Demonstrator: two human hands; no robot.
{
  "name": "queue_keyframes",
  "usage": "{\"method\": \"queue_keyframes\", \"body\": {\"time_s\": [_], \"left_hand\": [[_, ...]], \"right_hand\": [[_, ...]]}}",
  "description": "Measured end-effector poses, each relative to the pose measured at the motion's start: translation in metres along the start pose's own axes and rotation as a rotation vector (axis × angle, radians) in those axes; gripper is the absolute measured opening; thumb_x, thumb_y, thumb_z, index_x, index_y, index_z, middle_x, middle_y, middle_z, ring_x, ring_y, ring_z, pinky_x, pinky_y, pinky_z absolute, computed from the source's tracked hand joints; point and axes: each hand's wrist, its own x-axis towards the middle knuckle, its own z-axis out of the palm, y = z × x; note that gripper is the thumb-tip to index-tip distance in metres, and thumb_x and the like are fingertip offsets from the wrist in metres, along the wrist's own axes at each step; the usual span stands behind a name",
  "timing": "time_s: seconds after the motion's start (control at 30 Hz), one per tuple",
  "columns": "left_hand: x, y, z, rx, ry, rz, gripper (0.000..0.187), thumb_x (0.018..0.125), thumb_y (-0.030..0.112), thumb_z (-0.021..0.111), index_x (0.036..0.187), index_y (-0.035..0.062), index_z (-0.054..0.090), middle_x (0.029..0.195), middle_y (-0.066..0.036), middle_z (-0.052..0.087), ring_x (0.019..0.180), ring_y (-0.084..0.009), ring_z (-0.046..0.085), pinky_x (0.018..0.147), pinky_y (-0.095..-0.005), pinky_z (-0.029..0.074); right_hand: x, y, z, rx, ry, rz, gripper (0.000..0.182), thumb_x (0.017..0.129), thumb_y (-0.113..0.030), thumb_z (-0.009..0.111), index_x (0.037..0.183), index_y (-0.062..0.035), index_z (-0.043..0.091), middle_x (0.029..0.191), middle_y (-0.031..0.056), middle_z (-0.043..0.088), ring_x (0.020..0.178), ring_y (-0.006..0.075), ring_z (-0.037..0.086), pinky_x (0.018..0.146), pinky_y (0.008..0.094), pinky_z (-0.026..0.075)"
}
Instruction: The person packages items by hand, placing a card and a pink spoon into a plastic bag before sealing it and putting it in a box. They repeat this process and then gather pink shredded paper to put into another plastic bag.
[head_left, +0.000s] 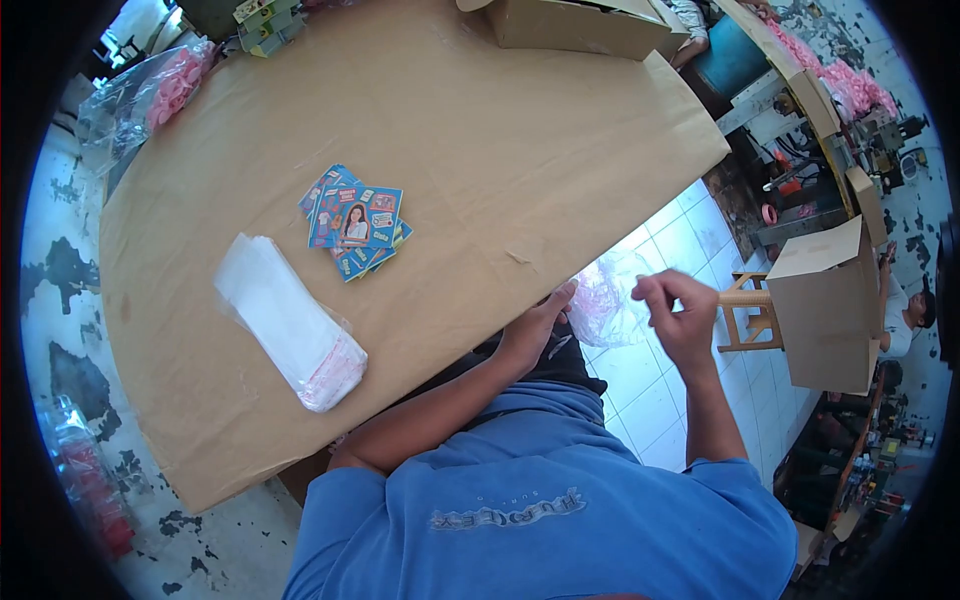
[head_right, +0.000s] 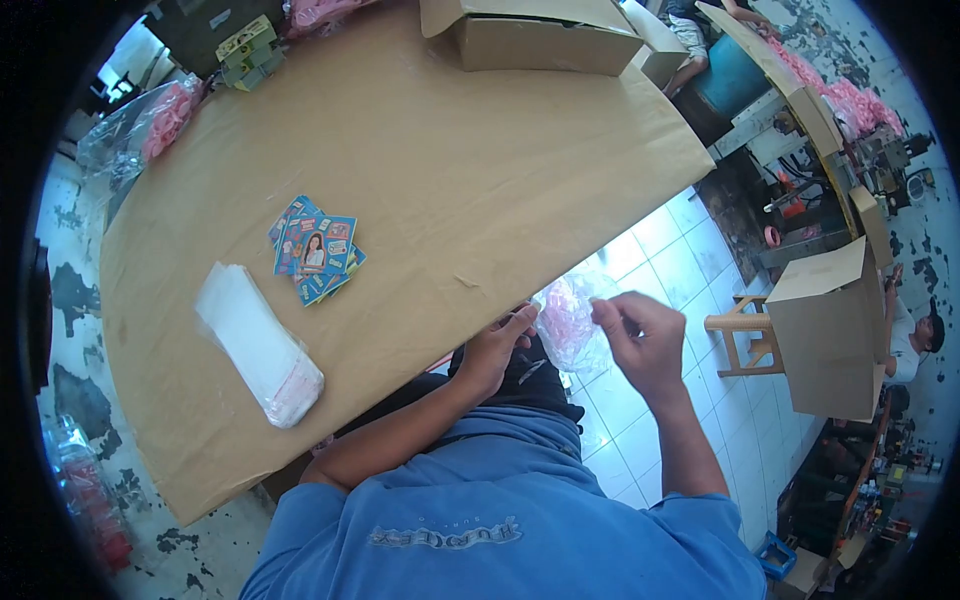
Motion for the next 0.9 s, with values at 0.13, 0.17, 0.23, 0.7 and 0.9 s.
{"method": "queue_keyframes", "body": {"time_s": [0.13,0.17,0.23,0.7,0.9], "left_hand": [[-0.001,0.004,0.004,0.005,-0.009,-0.002,0.024,0.100,0.026,0.073,0.110,0.0051,0.068,0.094,0.000,0.064,0.083,-0.0076,0.061,0.072,-0.0242,0.051],[-0.002,0.003,0.005,-0.004,-0.033,0.013,0.024,0.100,0.026,0.073,0.110,0.0050,0.068,0.094,0.000,0.064,0.083,-0.0077,0.060,0.073,-0.0242,0.050],[-0.005,0.006,0.004,-0.011,-0.054,0.024,0.024,0.100,0.026,0.072,0.109,0.0049,0.068,0.094,0.000,0.063,0.083,-0.0079,0.060,0.073,-0.0241,0.050],[-0.007,0.009,-0.003,0.036,-0.030,-0.032,0.025,0.100,0.028,0.072,0.110,0.0054,0.068,0.094,0.000,0.064,0.083,-0.0075,0.060,0.073,-0.0244,0.051],[-0.010,0.012,-0.005,0.037,-0.053,-0.037,0.025,0.100,0.029,0.073,0.109,0.0055,0.068,0.092,0.000,0.064,0.082,-0.0072,0.061,0.073,-0.0245,0.050]], "right_hand": [[0.065,-0.020,-0.012,-0.051,0.108,-0.264,0.025,0.099,-0.020,0.070,0.113,-0.0004,0.073,0.100,0.0120,0.076,0.090,0.0190,0.072,0.070,0.0317,0.054],[0.087,-0.018,-0.011,-0.012,0.111,-0.241,0.033,0.099,-0.022,0.070,0.123,-0.0001,0.068,0.114,0.0144,0.073,0.104,0.0224,0.069,0.081,0.0341,0.054],[0.141,0.008,-0.003,0.142,0.119,-0.143,0.051,0.098,-0.025,0.071,0.138,0.0036,0.057,0.135,0.0196,0.065,0.126,0.0282,0.063,0.097,0.0373,0.052],[0.277,-0.010,0.096,0.949,-0.183,0.105,0.053,0.092,-0.010,0.068,0.139,0.0090,0.053,0.126,0.0127,0.067,0.109,0.0142,0.063,0.096,0.0316,0.052],[0.268,-0.012,0.088,0.317,-0.089,-0.251,0.048,0.094,-0.004,0.061,0.141,-0.0092,0.064,0.108,0.0090,0.070,0.103,0.0170,0.065,0.087,0.0356,0.056]]}}
